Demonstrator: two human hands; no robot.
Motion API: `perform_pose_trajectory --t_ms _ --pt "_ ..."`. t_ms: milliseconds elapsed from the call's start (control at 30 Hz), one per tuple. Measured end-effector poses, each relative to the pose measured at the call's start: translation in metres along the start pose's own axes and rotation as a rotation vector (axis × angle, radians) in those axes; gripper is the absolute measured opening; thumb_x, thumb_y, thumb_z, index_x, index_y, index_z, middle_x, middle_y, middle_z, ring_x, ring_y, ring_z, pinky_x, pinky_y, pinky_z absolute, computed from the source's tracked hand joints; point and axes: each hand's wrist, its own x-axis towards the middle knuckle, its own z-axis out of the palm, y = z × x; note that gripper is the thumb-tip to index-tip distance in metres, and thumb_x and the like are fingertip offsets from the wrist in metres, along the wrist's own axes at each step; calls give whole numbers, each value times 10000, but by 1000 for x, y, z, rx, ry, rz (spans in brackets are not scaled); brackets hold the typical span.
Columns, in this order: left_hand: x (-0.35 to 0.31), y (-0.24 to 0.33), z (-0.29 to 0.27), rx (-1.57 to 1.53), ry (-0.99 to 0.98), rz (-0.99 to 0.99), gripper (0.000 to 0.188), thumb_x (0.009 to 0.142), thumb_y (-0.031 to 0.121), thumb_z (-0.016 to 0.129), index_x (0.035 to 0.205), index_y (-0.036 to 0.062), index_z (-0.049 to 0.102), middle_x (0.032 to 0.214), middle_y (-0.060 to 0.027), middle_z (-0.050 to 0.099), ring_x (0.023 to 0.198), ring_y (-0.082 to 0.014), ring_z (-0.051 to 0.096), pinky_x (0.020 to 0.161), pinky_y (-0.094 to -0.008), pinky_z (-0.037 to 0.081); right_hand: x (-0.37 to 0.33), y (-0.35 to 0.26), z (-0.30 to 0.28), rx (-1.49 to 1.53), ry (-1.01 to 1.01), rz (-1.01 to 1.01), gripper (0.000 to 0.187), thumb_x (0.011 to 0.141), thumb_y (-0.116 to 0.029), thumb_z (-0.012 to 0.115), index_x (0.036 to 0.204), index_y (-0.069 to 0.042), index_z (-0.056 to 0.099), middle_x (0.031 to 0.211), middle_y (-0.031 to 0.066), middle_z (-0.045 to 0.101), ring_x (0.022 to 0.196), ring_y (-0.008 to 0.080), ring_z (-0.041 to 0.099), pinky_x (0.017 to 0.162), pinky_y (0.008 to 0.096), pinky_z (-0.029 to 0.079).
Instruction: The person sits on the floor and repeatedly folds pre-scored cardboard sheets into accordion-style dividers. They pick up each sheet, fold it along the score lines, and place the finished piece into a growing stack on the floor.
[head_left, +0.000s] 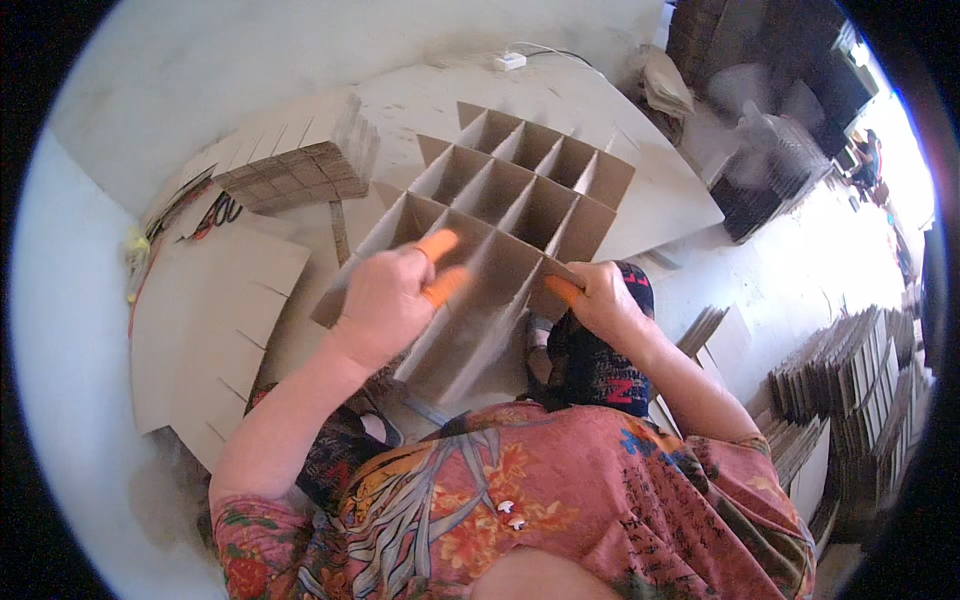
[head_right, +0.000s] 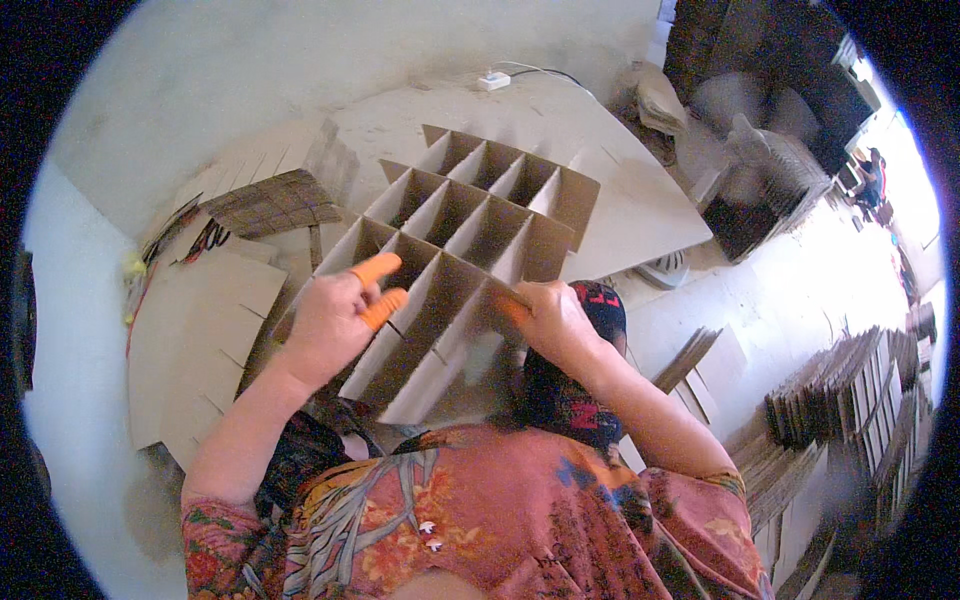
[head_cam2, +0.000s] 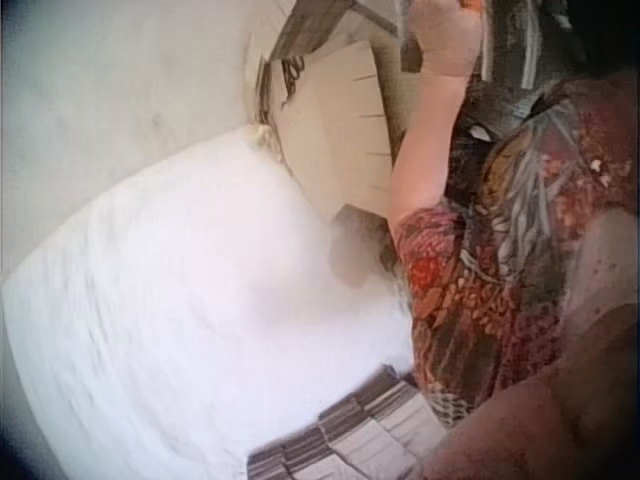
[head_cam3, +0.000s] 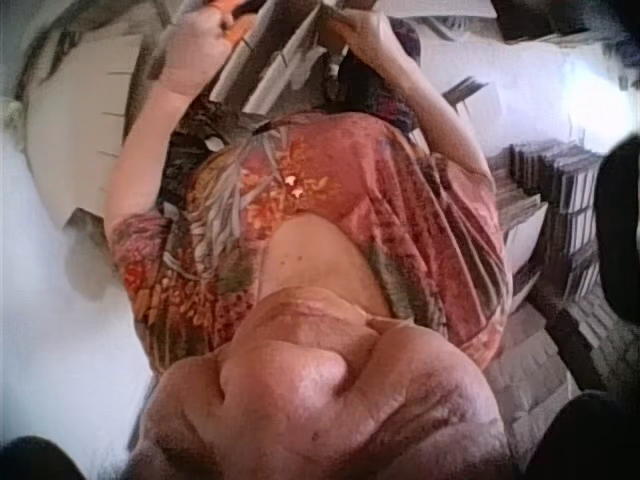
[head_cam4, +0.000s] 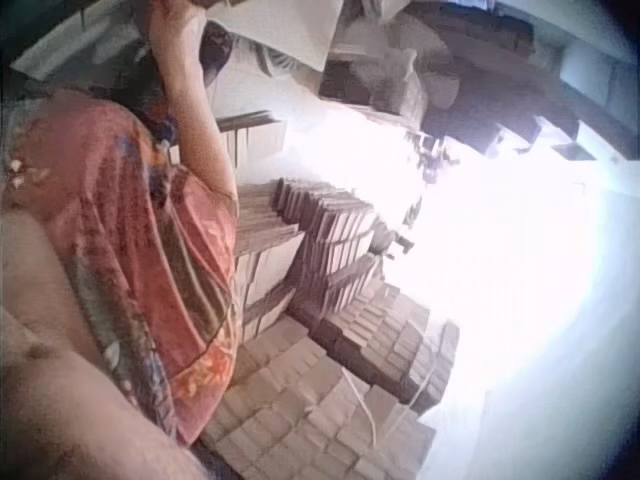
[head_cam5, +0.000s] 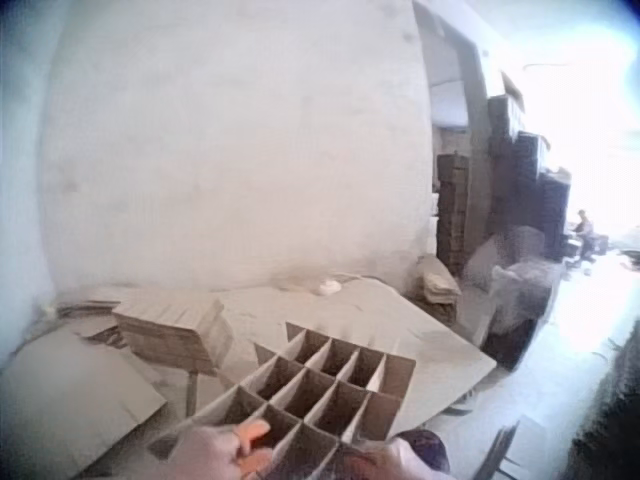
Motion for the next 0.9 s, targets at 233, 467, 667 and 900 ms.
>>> perform_pose_trajectory --t_ms 233,467,667,900 --pt "29 -129 -44 120 380 -191 382 840 203 698 1141 -16 611 1081 -155 642 892 -274 628 748 -363 495 12 -2 -1 -77 35 44 168 855 -165 652 803 -6 658 738 240 620 720 434 611 604 449 494" --pt "58 -209 -43 554 307 -252 609 853 223 668 1370 23 415 1387 -168 461 1260 -363 430 1031 -396 388 39 29 14 -78 91 -8 200 877 -171 653 823 21 634 662 246 571 515 306 514 542 387 449" --pt "91 -240 -24 710 248 -180 574 871 232 651 1359 26 430 1350 -181 482 1240 -342 459 1013 -388 404 41 43 24 -42 106 65 221 868 -202 653 818 14 655 726 235 626 643 383 611 598 420 478" --pt "108 -261 -55 305 133 -261 303 825 235 692 1083 77 689 911 -187 687 868 -280 656 813 -355 498 32 41 18 -56 170 87 270 878 -206 667 1054 -2 653 789 184 651 710 205 630 632 352 491"
